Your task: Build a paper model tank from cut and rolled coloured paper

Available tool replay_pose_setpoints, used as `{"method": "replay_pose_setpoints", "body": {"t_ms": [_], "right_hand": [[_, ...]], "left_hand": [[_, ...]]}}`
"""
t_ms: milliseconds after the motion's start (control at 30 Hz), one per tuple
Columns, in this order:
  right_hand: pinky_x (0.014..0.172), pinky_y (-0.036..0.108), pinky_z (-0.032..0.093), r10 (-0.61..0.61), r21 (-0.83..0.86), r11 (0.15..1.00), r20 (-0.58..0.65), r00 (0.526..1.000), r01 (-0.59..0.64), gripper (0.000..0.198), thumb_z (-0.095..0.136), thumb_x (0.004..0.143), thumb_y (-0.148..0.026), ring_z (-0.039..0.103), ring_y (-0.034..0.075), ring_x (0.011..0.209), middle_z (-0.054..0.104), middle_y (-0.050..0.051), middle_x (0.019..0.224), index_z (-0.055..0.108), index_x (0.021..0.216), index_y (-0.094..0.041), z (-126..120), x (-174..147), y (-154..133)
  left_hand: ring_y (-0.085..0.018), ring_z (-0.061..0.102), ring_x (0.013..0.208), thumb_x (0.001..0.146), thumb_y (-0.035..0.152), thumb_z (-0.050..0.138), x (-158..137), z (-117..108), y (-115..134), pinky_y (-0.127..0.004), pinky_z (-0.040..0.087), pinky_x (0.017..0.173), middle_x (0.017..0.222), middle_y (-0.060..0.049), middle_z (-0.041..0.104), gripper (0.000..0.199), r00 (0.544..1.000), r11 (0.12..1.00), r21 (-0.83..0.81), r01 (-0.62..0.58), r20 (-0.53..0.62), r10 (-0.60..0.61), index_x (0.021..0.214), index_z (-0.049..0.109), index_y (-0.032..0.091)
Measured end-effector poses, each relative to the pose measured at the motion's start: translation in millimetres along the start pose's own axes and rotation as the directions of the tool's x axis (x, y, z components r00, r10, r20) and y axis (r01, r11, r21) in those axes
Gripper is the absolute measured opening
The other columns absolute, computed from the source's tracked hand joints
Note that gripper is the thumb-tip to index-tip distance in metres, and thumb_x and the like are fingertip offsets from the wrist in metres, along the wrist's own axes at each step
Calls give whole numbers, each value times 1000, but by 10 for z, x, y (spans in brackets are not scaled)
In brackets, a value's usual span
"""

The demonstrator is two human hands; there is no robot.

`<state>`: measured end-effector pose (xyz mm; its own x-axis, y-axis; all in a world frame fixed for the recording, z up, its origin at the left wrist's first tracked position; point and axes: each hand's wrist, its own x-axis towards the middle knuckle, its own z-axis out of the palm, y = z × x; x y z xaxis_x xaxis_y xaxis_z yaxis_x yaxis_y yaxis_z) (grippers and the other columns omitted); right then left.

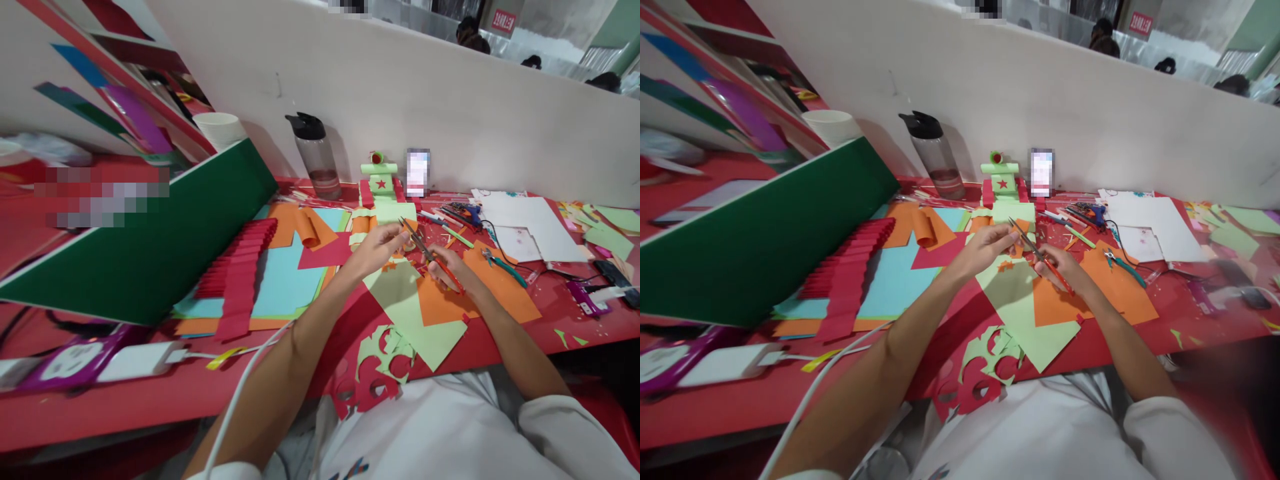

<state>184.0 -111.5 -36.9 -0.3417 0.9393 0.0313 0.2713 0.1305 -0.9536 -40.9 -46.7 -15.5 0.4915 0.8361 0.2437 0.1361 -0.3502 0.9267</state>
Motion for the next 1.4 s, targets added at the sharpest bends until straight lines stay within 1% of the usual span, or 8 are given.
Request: {"method": "replay_pose_setpoints", "body": {"t_ms": [200,367,600,800,967,1133,1233,1400], "right_hand": [[40,24,38,24,37,999,14,1000,-25,52,66,87,-74,44,11,43,49,-6,65,57,103,-25,-12,17,45],[43,24,37,30,12,999,17,999,-30,55,68,83,-76,44,11,47,50,-6,67,58,101,-24,-24,17,32],[43,24,34,10,-26,1000,7,1000,-9,53,64,87,-76,43,11,45,48,-5,66,55,95,-24,-9,3,-30],[45,24,33,-18,-28,999,-12,1000,18,51,66,88,-73,41,11,49,49,-4,66,55,92,-23,4,26,-12],[44,24,32,-15,-30,999,-39,999,14,54,64,87,-76,41,11,48,51,-4,67,56,94,-23,22,33,32],[40,23,34,-21,16,1000,-26,999,21,50,65,89,-71,40,10,43,46,-7,62,56,98,-23,45,12,23],[37,23,35,-23,60,998,-21,1000,25,50,64,90,-72,39,9,40,43,-8,59,55,98,-23,71,9,13],[34,21,35,-44,71,996,-56,997,48,52,63,90,-73,40,8,37,45,-9,60,55,96,-23,124,27,31]], "left_hand": [[-15,53,66,97,58,54,-14,-32,-1,-27,39,60,71,-1,56,45,1000,999,52,-3,8,2,80,64,18],[-14,50,63,96,56,55,-21,-63,46,-27,36,59,69,-1,54,44,1000,996,86,-9,20,8,76,61,18],[-15,52,65,93,62,57,-10,-74,53,-26,40,60,69,-2,57,49,999,998,69,-7,33,4,74,63,17],[-17,57,69,91,66,58,7,-62,18,-28,45,64,71,-3,59,52,999,1000,27,8,40,-9,80,68,17],[-16,55,67,91,65,58,5,-51,22,-28,43,62,70,-2,58,50,1000,999,35,11,24,-12,77,66,17],[-15,52,63,91,62,58,-6,-33,72,-28,39,60,68,-2,57,48,1000,999,40,5,8,-5,76,65,17],[-15,54,65,91,63,58,-7,-18,101,-28,41,61,70,-2,60,48,1000,1000,16,5,14,-6,78,65,17],[-16,56,66,91,61,58,1,6,83,-29,44,64,71,-2,61,46,1000,1000,7,-8,3,8,77,62,18]]}}
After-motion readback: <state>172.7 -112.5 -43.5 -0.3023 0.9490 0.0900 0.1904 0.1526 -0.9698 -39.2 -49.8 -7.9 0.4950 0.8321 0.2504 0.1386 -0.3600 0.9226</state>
